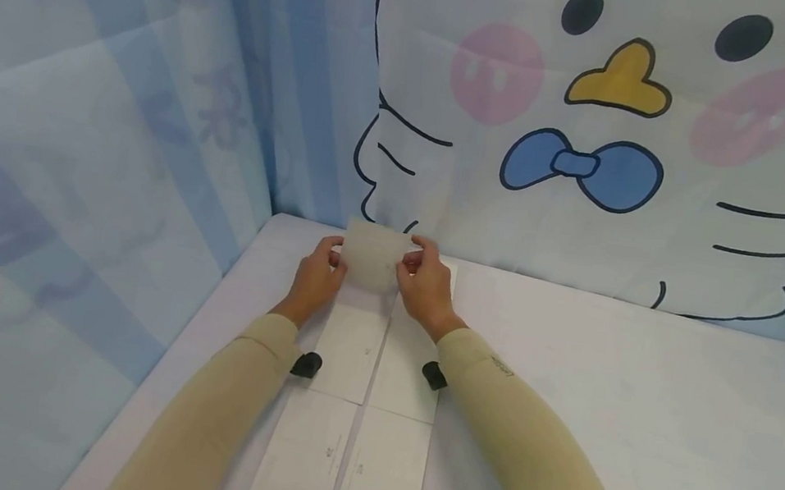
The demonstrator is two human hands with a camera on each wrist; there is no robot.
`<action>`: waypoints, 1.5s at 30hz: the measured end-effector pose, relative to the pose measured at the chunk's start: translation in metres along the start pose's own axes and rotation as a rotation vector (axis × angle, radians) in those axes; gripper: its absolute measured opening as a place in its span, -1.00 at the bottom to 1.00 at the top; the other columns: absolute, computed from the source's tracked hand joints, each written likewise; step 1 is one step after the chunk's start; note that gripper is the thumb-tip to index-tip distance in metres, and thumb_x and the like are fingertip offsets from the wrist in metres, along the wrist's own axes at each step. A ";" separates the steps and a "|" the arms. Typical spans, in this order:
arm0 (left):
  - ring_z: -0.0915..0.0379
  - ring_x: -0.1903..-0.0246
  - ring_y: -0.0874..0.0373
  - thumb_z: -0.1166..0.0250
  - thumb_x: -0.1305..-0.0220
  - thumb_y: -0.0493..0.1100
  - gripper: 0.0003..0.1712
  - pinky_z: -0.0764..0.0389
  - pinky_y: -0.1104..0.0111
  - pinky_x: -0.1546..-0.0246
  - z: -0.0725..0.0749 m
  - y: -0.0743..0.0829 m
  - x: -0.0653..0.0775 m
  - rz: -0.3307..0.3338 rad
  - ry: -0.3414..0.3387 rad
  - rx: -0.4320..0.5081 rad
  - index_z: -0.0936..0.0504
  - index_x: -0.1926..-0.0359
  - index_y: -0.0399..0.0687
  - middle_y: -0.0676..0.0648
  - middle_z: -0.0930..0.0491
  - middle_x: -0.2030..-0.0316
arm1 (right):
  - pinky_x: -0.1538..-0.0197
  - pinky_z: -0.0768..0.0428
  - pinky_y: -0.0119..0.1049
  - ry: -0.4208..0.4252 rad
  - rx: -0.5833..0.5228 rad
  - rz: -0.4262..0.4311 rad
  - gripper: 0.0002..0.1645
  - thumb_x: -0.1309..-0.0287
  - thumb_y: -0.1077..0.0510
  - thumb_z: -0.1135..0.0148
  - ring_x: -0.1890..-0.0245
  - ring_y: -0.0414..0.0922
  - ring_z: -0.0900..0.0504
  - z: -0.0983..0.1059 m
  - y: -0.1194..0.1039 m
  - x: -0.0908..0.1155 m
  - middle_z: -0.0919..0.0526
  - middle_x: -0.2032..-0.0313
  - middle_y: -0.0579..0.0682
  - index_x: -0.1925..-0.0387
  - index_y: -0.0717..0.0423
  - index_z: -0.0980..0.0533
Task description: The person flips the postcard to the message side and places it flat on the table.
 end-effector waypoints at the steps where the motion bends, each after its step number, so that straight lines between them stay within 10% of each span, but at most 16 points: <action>1: -0.52 0.19 -0.15 -0.15 -0.41 -0.33 -0.49 -0.53 0.06 0.04 0.000 0.001 0.001 -0.001 -0.003 0.024 -0.32 -0.34 -0.26 -0.31 -0.62 0.13 | -0.01 -0.63 -0.13 0.045 -0.010 -0.001 -0.56 -0.35 0.25 -0.16 0.08 0.05 -0.62 0.001 0.001 0.000 -0.59 0.13 0.15 -0.19 0.27 -0.32; 7: -0.58 0.14 -0.11 -0.20 -0.35 -0.36 -0.37 -0.60 0.08 0.10 -0.004 0.005 0.002 -0.007 -0.039 0.111 -0.24 -0.40 -0.16 -0.30 -0.56 0.02 | 0.01 -0.58 -0.13 0.148 0.052 0.031 -0.84 -0.34 0.26 -0.13 0.12 0.05 -0.58 0.003 0.004 -0.001 -0.55 0.15 0.17 0.12 0.30 -0.49; 19: -0.42 0.03 -0.13 -0.20 -0.35 -0.36 -0.34 -0.48 0.09 -0.04 -0.004 0.004 0.000 -0.074 -0.035 -0.002 -0.28 -0.44 -0.31 -0.31 -0.45 -0.05 | -0.06 -0.60 -0.17 -0.053 0.064 -0.023 -0.54 -0.36 0.25 -0.11 -0.06 0.03 -0.59 -0.006 0.008 0.001 -0.39 -0.18 0.20 -0.24 0.33 -0.44; 32: -0.39 -0.11 -0.06 -0.22 -0.41 -0.21 -0.33 -0.41 0.11 -0.23 -0.007 -0.005 -0.008 0.088 -0.258 -0.158 -0.27 -0.48 -0.19 -0.24 -0.34 -0.30 | -0.27 -0.45 -0.16 -0.241 0.184 -0.150 -0.34 -0.36 0.21 -0.20 -0.17 0.01 -0.45 -0.019 0.016 -0.003 -0.22 -0.39 0.19 -0.42 0.28 -0.29; 45: -0.05 -0.42 -0.14 -0.23 -0.41 -0.09 -0.29 -0.08 -0.18 -0.34 -0.016 -0.007 -0.013 0.165 -0.307 -0.283 -0.24 -0.51 -0.02 -0.18 -0.17 -0.46 | -0.45 -0.13 -0.08 -0.358 0.309 -0.172 -0.23 -0.30 0.20 -0.24 -0.46 0.11 -0.15 -0.023 0.021 -0.009 -0.14 -0.47 0.24 -0.46 0.30 -0.21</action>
Point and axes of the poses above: each hand's wrist, its own x-axis away from the middle knuckle, its own z-axis out of the back of the hand, y = z × x, the point moved 3 cm from there along -x, towards the middle knuckle
